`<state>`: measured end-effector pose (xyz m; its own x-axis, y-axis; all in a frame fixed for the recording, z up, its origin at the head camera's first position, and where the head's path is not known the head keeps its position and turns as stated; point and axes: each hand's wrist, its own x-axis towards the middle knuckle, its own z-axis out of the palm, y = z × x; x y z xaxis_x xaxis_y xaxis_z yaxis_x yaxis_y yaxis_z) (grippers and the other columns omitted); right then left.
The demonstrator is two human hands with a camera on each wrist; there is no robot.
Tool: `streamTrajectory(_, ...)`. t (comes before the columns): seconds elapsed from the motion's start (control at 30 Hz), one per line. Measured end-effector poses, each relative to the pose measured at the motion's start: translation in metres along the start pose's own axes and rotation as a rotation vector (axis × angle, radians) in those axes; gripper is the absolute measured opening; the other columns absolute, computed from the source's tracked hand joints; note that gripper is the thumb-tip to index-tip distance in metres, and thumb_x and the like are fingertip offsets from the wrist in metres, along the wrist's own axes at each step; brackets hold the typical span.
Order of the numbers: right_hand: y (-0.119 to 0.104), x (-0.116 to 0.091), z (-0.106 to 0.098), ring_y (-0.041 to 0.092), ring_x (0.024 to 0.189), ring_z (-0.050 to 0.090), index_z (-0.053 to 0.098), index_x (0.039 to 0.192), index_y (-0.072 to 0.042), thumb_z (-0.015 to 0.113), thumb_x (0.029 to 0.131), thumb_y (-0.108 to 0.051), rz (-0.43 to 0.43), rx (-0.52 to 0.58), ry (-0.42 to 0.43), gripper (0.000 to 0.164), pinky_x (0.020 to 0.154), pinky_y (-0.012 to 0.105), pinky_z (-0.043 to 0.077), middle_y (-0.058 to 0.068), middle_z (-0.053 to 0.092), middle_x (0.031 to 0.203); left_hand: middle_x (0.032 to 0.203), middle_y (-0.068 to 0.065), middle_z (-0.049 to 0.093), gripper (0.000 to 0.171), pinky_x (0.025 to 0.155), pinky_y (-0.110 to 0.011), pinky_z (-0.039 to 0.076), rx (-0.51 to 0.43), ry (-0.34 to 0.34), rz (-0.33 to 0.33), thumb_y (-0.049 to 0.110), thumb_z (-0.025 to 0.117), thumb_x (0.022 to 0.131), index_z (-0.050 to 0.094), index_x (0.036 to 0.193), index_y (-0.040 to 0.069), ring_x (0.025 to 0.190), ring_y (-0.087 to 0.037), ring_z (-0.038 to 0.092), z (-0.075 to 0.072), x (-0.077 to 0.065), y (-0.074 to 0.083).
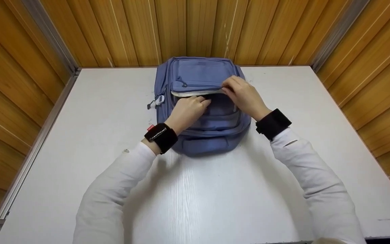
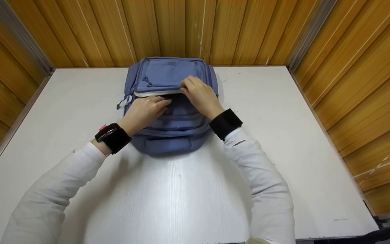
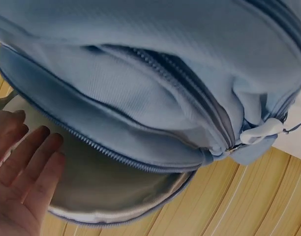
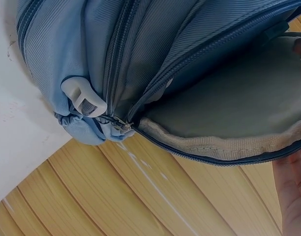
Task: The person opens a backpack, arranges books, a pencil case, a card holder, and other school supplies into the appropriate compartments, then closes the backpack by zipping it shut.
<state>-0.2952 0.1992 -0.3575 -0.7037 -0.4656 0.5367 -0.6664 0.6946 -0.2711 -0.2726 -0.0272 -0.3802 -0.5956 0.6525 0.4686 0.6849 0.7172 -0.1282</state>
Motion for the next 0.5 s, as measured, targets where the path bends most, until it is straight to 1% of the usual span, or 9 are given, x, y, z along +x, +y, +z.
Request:
streamTrajectory(0.13,0.001,-0.001,0.000,0.033,0.105,0.065,0.065,0.108,0.002,0.061,0.102,-0.011,-0.004,-0.002,-0.002,0.015,0.092,0.046,0.055,0.018,0.067,0.107,0.103,-0.005,0.079,0.020,0.072,-0.038,0.062,-0.034,0.111,0.041,0.019,0.065,0.099,0.077,0.112,0.011,0.092,-0.023,0.076,-0.009,-0.006,-0.004)
streamTrajectory(0.23,0.003,-0.003,0.000,0.033,0.104,0.065,0.065,0.108,0.002,0.061,0.102,-0.011,-0.007,-0.001,0.001,0.015,0.091,0.046,0.056,0.018,0.067,0.106,0.100,-0.004,0.080,0.019,0.073,-0.035,0.063,-0.049,0.234,0.070,0.022,0.066,0.100,0.078,0.110,0.011,0.088,-0.021,0.076,-0.016,-0.008,-0.010)
streamTrajectory(0.3,0.003,-0.003,0.000,0.033,0.103,0.065,0.066,0.108,0.002,0.061,0.102,-0.010,-0.009,0.002,0.003,0.014,0.090,0.046,0.056,0.018,0.067,0.106,0.099,-0.003,0.080,0.018,0.075,-0.033,0.063,-0.056,0.310,0.073,0.021,0.068,0.099,0.079,0.109,0.011,0.088,-0.020,0.076,-0.020,-0.007,-0.015)
streamTrajectory(0.33,0.003,-0.003,0.000,0.033,0.103,0.066,0.066,0.108,0.002,0.061,0.102,-0.010,-0.011,0.002,0.003,0.014,0.090,0.046,0.056,0.018,0.068,0.106,0.099,-0.003,0.080,0.018,0.075,-0.032,0.063,-0.060,0.333,0.066,0.021,0.068,0.098,0.079,0.108,0.011,0.088,-0.020,0.075,-0.021,-0.007,-0.017)
streamTrajectory(0.37,0.004,-0.003,0.000,0.033,0.103,0.066,0.066,0.108,0.003,0.061,0.102,-0.009,-0.012,0.003,0.002,0.014,0.090,0.046,0.056,0.019,0.068,0.106,0.100,-0.003,0.080,0.018,0.076,-0.032,0.063,-0.063,0.341,0.054,0.020,0.070,0.097,0.078,0.109,0.010,0.090,-0.021,0.075,-0.022,-0.006,-0.020)
streamTrajectory(0.4,0.004,-0.003,0.000,0.033,0.103,0.066,0.066,0.108,0.003,0.061,0.102,-0.009,-0.013,0.003,0.002,0.014,0.091,0.046,0.056,0.019,0.068,0.106,0.101,-0.004,0.079,0.018,0.077,-0.033,0.063,-0.069,0.335,0.032,0.020,0.071,0.097,0.078,0.110,0.010,0.092,-0.021,0.075,-0.023,-0.006,-0.022)
streamTrajectory(0.43,0.004,-0.003,0.000,0.034,0.103,0.066,0.066,0.108,0.003,0.061,0.102,-0.009,-0.013,0.003,0.002,0.015,0.091,0.046,0.056,0.019,0.068,0.106,0.104,-0.005,0.079,0.020,0.080,-0.034,0.063,-0.083,0.312,0.002,0.020,0.071,0.096,0.077,0.112,0.009,0.095,-0.022,0.074,-0.023,-0.006,-0.025)
streamTrajectory(0.5,0.005,-0.003,0.000,0.034,0.103,0.066,0.066,0.108,0.003,0.060,0.102,-0.010,-0.020,-0.001,0.004,0.015,0.091,0.046,0.057,0.019,0.068,0.106,0.108,-0.007,0.079,0.023,0.083,-0.037,0.063,-0.115,0.233,-0.071,0.021,0.071,0.096,0.076,0.115,0.008,0.100,-0.025,0.074,-0.023,-0.006,-0.030)
